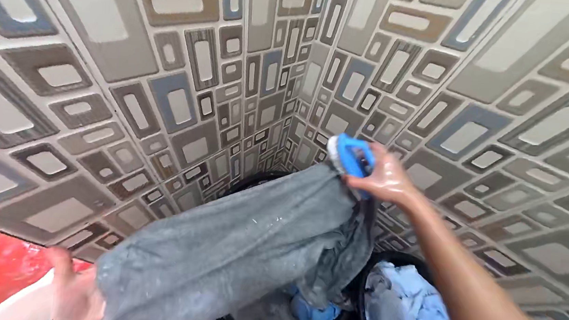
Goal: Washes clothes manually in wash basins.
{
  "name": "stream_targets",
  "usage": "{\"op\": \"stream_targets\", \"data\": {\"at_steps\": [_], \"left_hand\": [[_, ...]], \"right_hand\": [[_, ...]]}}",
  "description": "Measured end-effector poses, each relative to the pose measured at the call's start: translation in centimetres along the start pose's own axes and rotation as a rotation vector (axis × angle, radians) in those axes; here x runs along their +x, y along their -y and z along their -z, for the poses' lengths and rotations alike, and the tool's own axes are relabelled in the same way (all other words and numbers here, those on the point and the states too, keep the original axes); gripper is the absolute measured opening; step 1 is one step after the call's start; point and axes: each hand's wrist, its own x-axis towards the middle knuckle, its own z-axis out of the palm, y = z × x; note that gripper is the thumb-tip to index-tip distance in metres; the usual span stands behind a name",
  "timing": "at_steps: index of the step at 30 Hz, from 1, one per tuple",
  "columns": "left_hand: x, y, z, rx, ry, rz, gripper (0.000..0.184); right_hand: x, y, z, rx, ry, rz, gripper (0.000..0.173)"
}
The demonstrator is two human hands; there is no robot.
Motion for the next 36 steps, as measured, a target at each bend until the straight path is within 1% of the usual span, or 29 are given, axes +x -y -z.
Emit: {"op": "stream_targets", "data": {"at_steps": [1,2,3,4,5,7,8,9,10,11,12,14,16,18,20,21,22,24,25,26,28,30,31,32,33,34,36], "left_hand": [[0.5,0.5,0.1,-0.045,-0.027,0.023,0.075],[0.9,1.4,1.0,-0.027,-0.056,0.077,0.078],[1.2,2.7,2.7,0.03,-0.048,0.139,0.078],[1.6,4.2,5.3,0.068,-0.044,0.212,0.078],[1.6,5.4,6.9,0.128,-0.047,0.279,0.077],[1.1,6.4,7.9,0.174,-0.092,0.343,0.074],[0.9,6.1,7.9,0.187,-0.134,0.35,0.075],[0.8,5.4,7.9,0.193,-0.15,0.341,0.076],[0.8,4.6,7.9,0.174,-0.143,0.322,0.078],[1.0,3.5,7.5,0.162,-0.132,0.302,0.079],[1.2,2.4,6.9,0.178,-0.12,0.282,0.08],[1.9,0.5,5.8,0.224,-0.123,0.238,0.084],[3.1,-0.9,4.5,0.297,-0.1,0.185,0.085],[4.2,-1.6,3.6,0.324,-0.023,0.145,0.082],[5.2,-1.5,3.1,0.305,0.069,0.104,0.081],[5.5,-1.1,2.8,0.293,0.124,0.081,0.077],[5.6,-0.6,2.4,0.296,0.155,0.043,0.07],[5.4,1.2,3.1,0.401,0.131,-0.077,0.048],[5.0,2.1,3.8,0.524,0.079,-0.128,0.037],[4.5,3.0,4.5,0.67,0.0,-0.172,0.032],[2.8,4.4,5.9,0.924,-0.111,-0.203,0.034],[1.0,5.5,6.5,1.034,-0.188,-0.114,0.033],[0.4,5.9,6.5,1.058,-0.211,-0.032,0.034],[-0.1,6.4,6.2,1.082,-0.217,0.052,0.037],[-0.5,7.0,5.8,1.105,-0.22,0.108,0.038],[-0.7,7.5,5.4,1.116,-0.23,0.133,0.038],[-0.5,8.3,4.0,1.037,-0.312,0.116,0.038]], "right_hand": [[-0.3,-0.7,-2.4,0.043,0.076,-0.047,0.061],[-1.2,-1.8,-5.4,0.081,0.174,-0.086,0.062],[-2.7,-2.9,-8.5,0.113,0.314,-0.141,0.061],[-4.6,-3.7,-11.6,0.136,0.484,-0.206,0.06],[-6.5,-4.6,-14.6,0.13,0.648,-0.263,0.06],[-10.7,-6.6,-20.8,-0.017,0.908,-0.313,0.061],[-12.6,-7.6,-23.6,-0.135,0.987,-0.295,0.067],[-14.4,-8.7,-25.8,-0.227,1.026,-0.266,0.072],[-15.9,-9.9,-27.4,-0.263,1.01,-0.243,0.076],[-16.7,-10.8,-28.2,-0.247,0.958,-0.246,0.076],[-16.7,-11.3,-28.0,-0.197,0.897,-0.266,0.074],[-14.7,-10.9,-25.2,-0.095,0.789,-0.283,0.065],[-10.4,-9.1,-19.3,-0.134,0.642,-0.186,0.058],[-5.5,-7.1,-11.7,-0.248,0.461,-0.012,0.055],[-1.6,-5.3,-4.7,-0.364,0.313,0.117,0.055],[-0.5,-4.6,-1.8,-0.417,0.227,0.185,0.057],[0.1,-4.4,0.5,-0.478,0.137,0.276,0.059],[-0.2,-4.4,3.1,-0.551,-0.001,0.413,0.063],[-1.2,-4.7,3.2,-0.548,-0.02,0.412,0.065],[-2.5,-5.4,2.5,-0.522,0.005,0.358,0.066],[-5.7,-8.3,-1.1,-0.447,0.155,0.148,0.065],[-8.6,-10.4,-6.3,-0.395,0.379,-0.111,0.064],[-9.5,-10.1,-9.0,-0.368,0.491,-0.213,0.065],[-10.0,-8.5,-11.8,-0.308,0.565,-0.254,0.066],[-10.4,-5.5,-14.4,-0.184,0.583,-0.231,0.066],[-10.7,-1.4,-16.9,-0.024,0.567,-0.16,0.071],[-11.3,8.4,-21.0,0.306,0.496,0.059,0.081]]}}
